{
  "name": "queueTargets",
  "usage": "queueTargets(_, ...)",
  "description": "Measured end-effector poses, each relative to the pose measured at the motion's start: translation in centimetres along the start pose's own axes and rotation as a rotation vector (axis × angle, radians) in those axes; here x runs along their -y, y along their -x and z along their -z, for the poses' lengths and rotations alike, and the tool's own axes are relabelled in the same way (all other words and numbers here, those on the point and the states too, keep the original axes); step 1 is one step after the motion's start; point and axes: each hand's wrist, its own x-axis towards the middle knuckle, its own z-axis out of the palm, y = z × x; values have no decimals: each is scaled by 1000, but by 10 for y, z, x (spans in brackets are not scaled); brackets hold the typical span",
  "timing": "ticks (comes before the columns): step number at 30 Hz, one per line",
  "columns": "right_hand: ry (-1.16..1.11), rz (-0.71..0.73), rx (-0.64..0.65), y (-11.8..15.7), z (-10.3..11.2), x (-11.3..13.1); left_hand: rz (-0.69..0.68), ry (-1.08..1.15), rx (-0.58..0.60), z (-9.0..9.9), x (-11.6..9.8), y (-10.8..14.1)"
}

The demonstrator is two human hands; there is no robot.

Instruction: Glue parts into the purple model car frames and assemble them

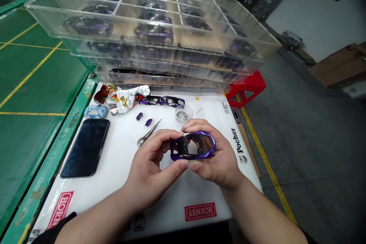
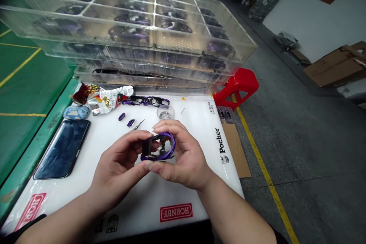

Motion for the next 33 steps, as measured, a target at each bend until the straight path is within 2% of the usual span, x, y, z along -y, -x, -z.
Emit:
queueTargets(4,-9,12,51,0,5,2,-113,-88,21,3,5,0)
queueTargets(13,-11,31,93,-2,8,3,-203,-223,83,9,5,-3)
queueTargets(22,-11,1,69,0,16,3,-324,-399,14,10,0,-3)
queueTargets(33,4,-8,55,1,18,2,-379,-441,-15,11,-2,-3)
